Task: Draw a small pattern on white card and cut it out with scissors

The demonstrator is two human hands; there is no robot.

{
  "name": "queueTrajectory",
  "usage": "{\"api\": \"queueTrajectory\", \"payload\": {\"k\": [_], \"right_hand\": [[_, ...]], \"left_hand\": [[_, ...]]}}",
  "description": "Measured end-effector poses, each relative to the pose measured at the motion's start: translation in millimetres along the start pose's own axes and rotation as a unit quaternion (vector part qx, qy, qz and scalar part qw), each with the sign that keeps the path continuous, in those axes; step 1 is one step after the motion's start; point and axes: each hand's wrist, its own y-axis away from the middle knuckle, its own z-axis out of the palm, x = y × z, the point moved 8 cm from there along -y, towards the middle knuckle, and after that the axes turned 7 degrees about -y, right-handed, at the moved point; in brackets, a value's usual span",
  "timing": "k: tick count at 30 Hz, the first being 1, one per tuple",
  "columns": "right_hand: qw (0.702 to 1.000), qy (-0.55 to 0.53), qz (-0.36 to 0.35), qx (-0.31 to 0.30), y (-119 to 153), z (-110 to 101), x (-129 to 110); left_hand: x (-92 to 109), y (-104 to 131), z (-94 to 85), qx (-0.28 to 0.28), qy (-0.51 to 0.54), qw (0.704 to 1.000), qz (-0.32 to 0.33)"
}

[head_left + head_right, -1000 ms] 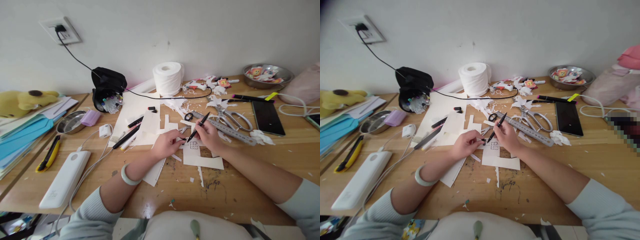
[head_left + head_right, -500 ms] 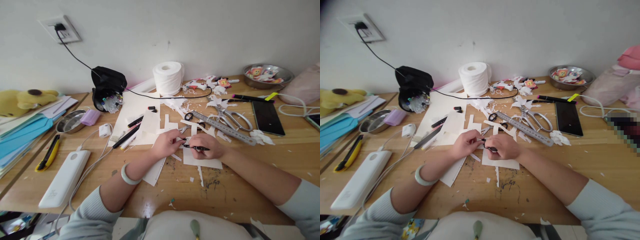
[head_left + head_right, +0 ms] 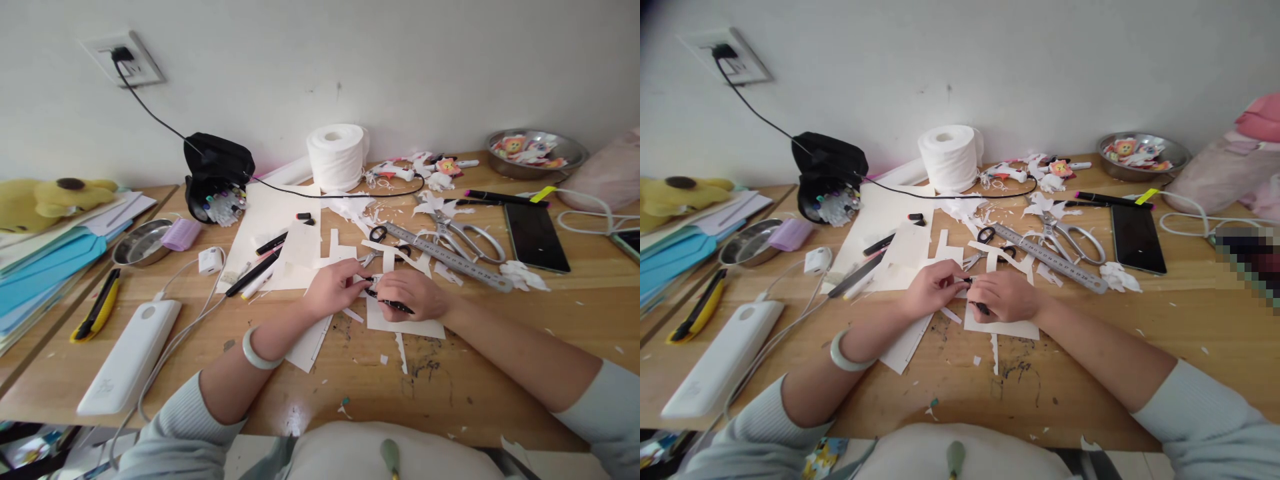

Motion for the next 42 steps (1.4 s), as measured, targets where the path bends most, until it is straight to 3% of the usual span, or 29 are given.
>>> {"api": "queueTrajectory", "payload": {"k": [12, 42], "right_hand": [[0.999, 0.012, -0.01, -0.037, 5, 10, 1], [0.998, 0.003, 0.063, 0.018, 2, -3, 12]], "left_hand": [[2, 0, -0.9, -0.002, 0.002, 1.0, -0.004], [2, 0, -1.3, -0.012, 0.004, 1.0, -0.012]]}}
